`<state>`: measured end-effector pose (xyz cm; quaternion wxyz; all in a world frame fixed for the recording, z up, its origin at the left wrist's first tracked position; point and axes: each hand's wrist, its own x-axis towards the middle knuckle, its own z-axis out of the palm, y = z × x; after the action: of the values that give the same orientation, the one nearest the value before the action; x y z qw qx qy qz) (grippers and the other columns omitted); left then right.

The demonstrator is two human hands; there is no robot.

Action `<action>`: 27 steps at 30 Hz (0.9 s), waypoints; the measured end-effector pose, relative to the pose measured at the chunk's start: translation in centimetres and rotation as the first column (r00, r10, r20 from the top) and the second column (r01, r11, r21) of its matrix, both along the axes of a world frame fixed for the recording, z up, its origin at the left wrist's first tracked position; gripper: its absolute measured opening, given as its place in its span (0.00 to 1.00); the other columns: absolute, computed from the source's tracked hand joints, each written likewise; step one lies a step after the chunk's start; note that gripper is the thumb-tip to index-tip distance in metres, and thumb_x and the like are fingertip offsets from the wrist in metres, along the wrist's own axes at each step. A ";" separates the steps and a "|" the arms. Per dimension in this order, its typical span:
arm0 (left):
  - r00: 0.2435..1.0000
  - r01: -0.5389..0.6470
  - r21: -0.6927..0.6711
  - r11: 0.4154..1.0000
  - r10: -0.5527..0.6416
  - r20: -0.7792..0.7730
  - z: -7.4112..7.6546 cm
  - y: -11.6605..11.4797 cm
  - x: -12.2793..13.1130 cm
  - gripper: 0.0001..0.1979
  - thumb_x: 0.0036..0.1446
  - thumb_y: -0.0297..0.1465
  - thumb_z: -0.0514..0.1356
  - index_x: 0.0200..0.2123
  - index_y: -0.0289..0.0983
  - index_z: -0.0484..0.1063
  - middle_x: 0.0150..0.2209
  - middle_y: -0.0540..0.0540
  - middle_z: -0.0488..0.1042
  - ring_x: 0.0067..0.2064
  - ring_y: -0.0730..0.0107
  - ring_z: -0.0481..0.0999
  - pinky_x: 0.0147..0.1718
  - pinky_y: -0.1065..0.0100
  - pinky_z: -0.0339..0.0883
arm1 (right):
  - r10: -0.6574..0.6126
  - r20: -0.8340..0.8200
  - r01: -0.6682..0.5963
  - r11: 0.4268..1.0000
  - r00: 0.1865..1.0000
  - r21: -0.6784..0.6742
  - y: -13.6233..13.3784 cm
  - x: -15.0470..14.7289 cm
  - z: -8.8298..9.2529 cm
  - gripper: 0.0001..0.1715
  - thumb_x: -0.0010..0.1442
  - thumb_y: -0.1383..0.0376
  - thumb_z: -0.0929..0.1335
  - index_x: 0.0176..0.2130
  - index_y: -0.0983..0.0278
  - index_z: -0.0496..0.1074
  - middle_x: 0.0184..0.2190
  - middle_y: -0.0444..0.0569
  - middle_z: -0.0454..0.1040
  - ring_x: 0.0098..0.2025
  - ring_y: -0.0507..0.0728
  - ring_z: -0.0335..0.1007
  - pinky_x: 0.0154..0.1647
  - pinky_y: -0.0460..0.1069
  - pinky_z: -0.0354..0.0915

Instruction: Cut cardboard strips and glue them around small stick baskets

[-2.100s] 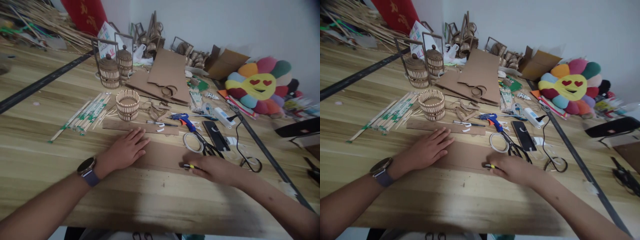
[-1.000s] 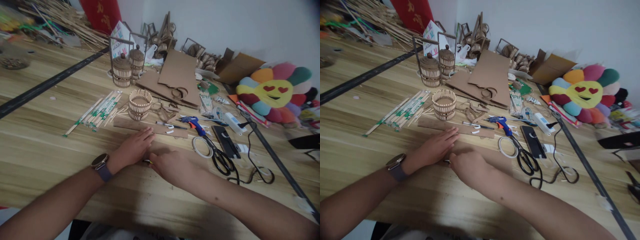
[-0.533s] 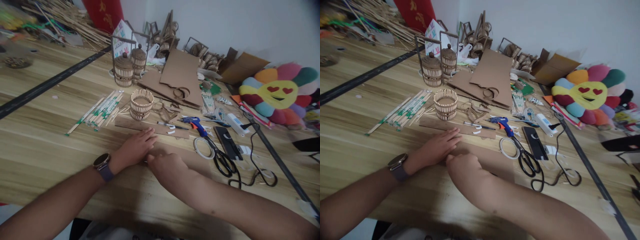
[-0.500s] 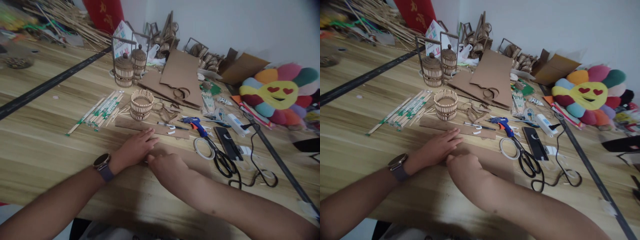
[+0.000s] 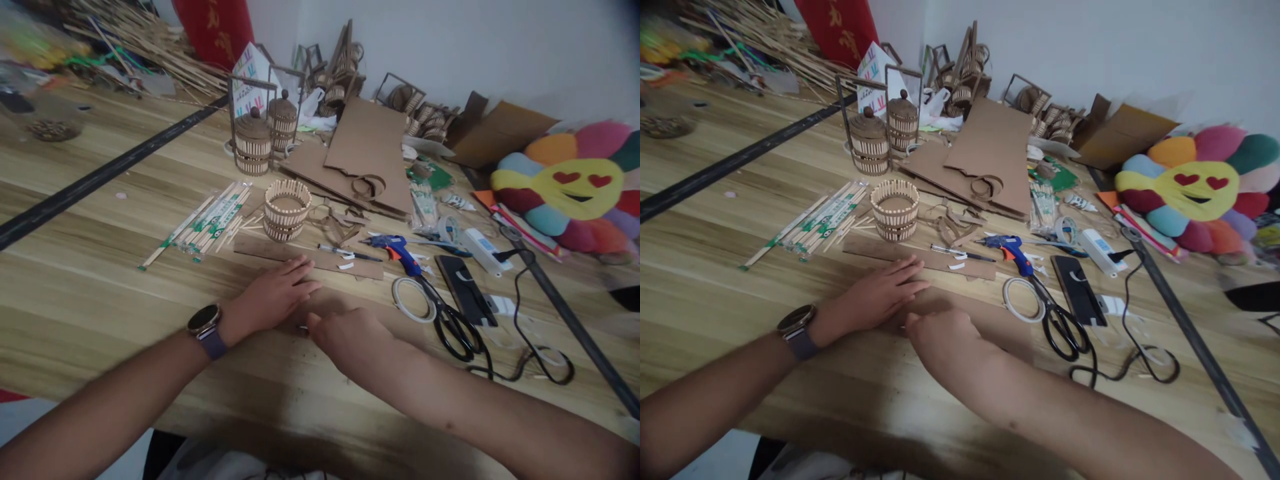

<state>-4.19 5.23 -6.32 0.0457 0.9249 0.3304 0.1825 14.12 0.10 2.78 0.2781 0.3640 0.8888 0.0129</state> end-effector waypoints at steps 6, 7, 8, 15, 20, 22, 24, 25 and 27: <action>1.000 -0.006 -0.022 1.000 0.006 -0.007 0.2 0.0 0.0 0.18 0.74 0.31 0.49 0.60 0.37 0.71 0.67 0.35 0.65 0.71 0.49 0.57 0.65 0.49 0.61 | -0.026 0.028 0.027 0.999 0.999 -0.043 0.0 0.6 0.5 0.18 0.63 0.79 0.65 0.50 0.66 0.74 0.31 0.54 0.83 0.30 0.64 0.83 0.21 0.49 0.72; 1.000 -0.009 -0.028 1.000 0.009 -0.014 0.3 -0.1 0.0 0.18 0.74 0.31 0.49 0.60 0.37 0.71 0.67 0.35 0.65 0.71 0.50 0.57 0.66 0.50 0.61 | -0.036 0.040 0.038 0.998 0.999 -0.055 0.0 0.7 0.6 0.20 0.62 0.80 0.66 0.51 0.66 0.73 0.30 0.54 0.83 0.30 0.64 0.83 0.22 0.49 0.72; 1.000 -0.012 -0.031 0.999 0.011 -0.019 0.3 -0.1 0.0 0.18 0.74 0.31 0.49 0.60 0.37 0.71 0.67 0.36 0.65 0.71 0.51 0.57 0.66 0.50 0.60 | -0.046 0.049 0.049 0.997 0.998 -0.064 0.0 0.9 0.7 0.22 0.61 0.80 0.66 0.51 0.66 0.73 0.30 0.53 0.83 0.30 0.64 0.83 0.22 0.48 0.72; 0.999 -0.026 -0.035 0.999 0.025 -0.026 0.7 -0.2 0.1 0.18 0.74 0.32 0.49 0.60 0.37 0.72 0.67 0.35 0.65 0.71 0.49 0.59 0.65 0.50 0.62 | -0.057 0.045 0.059 0.997 0.997 -0.043 -0.3 2.2 0.3 0.24 0.59 0.81 0.65 0.52 0.64 0.71 0.31 0.54 0.83 0.29 0.63 0.82 0.21 0.46 0.66; 0.999 -0.025 -0.023 0.999 0.025 -0.022 0.5 -0.2 0.1 0.18 0.74 0.32 0.49 0.60 0.38 0.71 0.67 0.37 0.65 0.71 0.52 0.57 0.66 0.51 0.61 | -0.041 0.058 0.045 0.997 0.997 -0.058 -0.3 2.8 0.6 0.22 0.59 0.81 0.65 0.51 0.65 0.72 0.32 0.54 0.83 0.29 0.64 0.82 0.19 0.47 0.63; 1.000 -0.022 -0.016 1.000 0.021 -0.018 0.4 -0.2 0.1 0.18 0.74 0.32 0.49 0.60 0.37 0.72 0.67 0.36 0.65 0.72 0.51 0.56 0.66 0.51 0.61 | -0.062 0.073 0.066 0.996 0.995 -0.064 -0.4 3.2 0.9 0.23 0.60 0.81 0.64 0.51 0.64 0.72 0.32 0.53 0.83 0.29 0.65 0.83 0.18 0.48 0.62; 1.000 -0.021 -0.013 1.000 0.021 -0.014 0.4 -0.2 0.1 0.19 0.74 0.32 0.49 0.60 0.36 0.72 0.67 0.35 0.66 0.71 0.51 0.57 0.66 0.50 0.61 | -0.084 0.086 0.091 0.993 0.993 -0.073 -0.5 3.8 1.2 0.24 0.61 0.80 0.64 0.52 0.63 0.72 0.32 0.53 0.83 0.30 0.64 0.83 0.18 0.47 0.60; 1.000 -0.021 -0.013 1.000 0.021 -0.011 0.4 -0.2 0.1 0.19 0.74 0.32 0.49 0.60 0.36 0.72 0.67 0.35 0.65 0.71 0.51 0.57 0.66 0.50 0.61 | -0.095 0.091 0.102 0.992 0.991 -0.074 -0.6 4.1 1.3 0.24 0.61 0.80 0.63 0.52 0.63 0.72 0.32 0.52 0.82 0.30 0.64 0.83 0.18 0.47 0.59; 1.000 -0.021 -0.013 1.000 0.021 -0.006 0.4 -0.2 0.1 0.19 0.74 0.32 0.48 0.60 0.36 0.72 0.67 0.34 0.65 0.71 0.50 0.58 0.66 0.49 0.61 | -0.109 0.095 0.116 0.991 0.989 -0.073 -0.7 4.9 1.3 0.23 0.62 0.80 0.63 0.52 0.63 0.73 0.31 0.52 0.82 0.29 0.62 0.82 0.18 0.46 0.57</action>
<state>-4.09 5.04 -5.88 0.0486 0.9216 0.3414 0.1780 18.99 -0.61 4.09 0.3325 0.4016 0.8531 -0.0210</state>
